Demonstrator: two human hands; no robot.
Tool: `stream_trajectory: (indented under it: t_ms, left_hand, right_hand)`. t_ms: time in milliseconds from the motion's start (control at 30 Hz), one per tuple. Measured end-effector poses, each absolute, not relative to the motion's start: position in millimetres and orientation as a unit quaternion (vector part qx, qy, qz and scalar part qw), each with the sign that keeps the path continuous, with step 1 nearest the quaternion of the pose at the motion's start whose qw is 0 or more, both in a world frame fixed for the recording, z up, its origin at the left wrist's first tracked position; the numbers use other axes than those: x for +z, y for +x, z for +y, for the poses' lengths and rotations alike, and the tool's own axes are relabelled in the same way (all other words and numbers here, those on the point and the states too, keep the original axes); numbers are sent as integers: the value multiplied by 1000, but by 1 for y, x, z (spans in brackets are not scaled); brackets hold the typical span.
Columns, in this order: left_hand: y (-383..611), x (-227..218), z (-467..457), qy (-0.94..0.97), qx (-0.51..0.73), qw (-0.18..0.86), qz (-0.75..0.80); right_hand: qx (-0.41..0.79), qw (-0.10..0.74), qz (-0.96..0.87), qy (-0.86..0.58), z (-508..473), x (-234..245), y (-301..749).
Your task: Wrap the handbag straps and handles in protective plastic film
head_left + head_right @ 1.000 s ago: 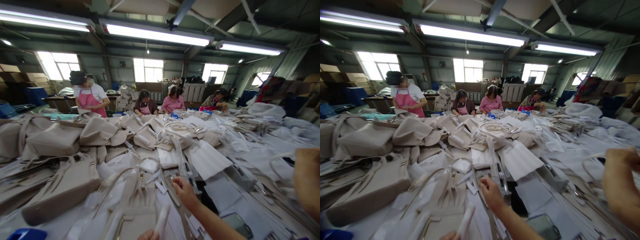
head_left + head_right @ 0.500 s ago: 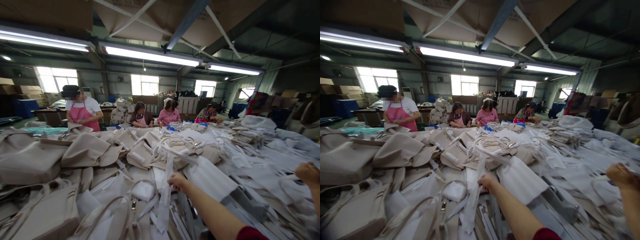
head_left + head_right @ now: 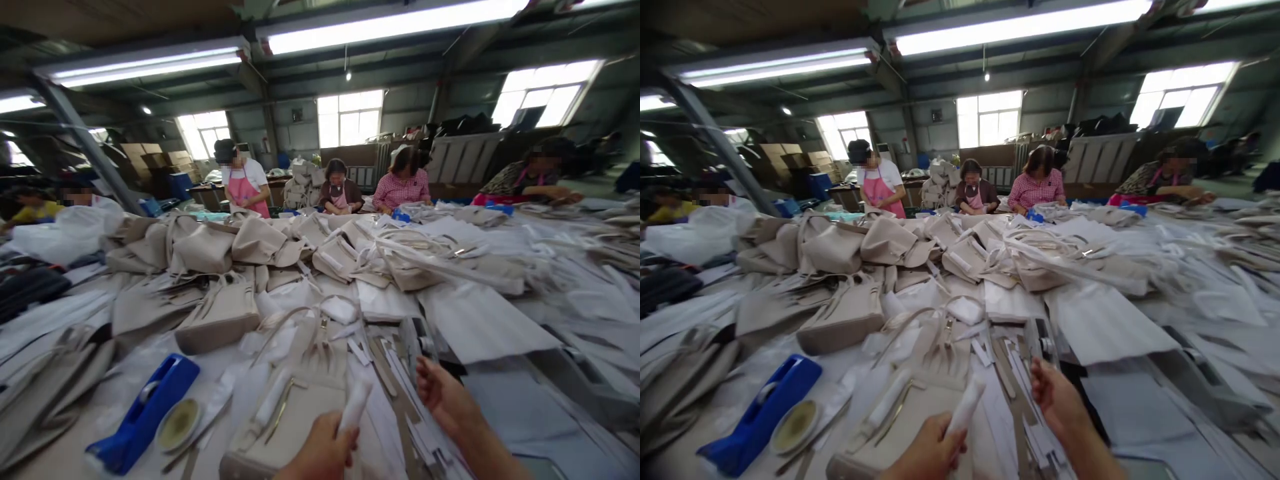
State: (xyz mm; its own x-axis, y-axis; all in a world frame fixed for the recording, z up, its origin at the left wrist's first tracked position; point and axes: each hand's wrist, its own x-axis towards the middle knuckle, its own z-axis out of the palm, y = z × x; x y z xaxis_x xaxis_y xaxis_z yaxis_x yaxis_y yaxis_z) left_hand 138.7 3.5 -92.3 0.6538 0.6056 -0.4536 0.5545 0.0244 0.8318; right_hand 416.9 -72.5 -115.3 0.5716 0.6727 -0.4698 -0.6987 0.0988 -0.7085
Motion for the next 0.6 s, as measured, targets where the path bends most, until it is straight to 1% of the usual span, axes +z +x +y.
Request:
stream_trajectory:
  t_ms: [100,167,300,367,400,467,533,567,600]
  left_hand:
    - [139,-83,-6,725,43,550,412]
    - [129,-76,-4,765,65,498,404]
    - [67,-68,33,821,207,299,441]
    - [22,-72,58,796,226,227,514]
    - [0,-75,68,772,208,222,558]
    - [-35,-84,79,724,150,291,607]
    - [-53,-92,74,684,122,381,610]
    - [-55,-95,68,667,128,417,604]
    - [-53,-96,60,652,143,444,598]
  right_hand:
    - [548,672,-10,-498,-91,-140,326]
    - [576,626,-50,-524,-100,-145,290]
    - [570,524,-111,-623,-116,-158,255]
    - [567,496,-102,-650,-119,-160,247]
    - [562,488,-97,-661,-118,-156,245]
    - [515,485,-115,-698,-113,-133,249]
    - [418,504,-195,-730,-107,-92,259]
    - [365,535,-260,-716,-105,-66,264]
    - [346,554,-314,-689,-104,-40,267]
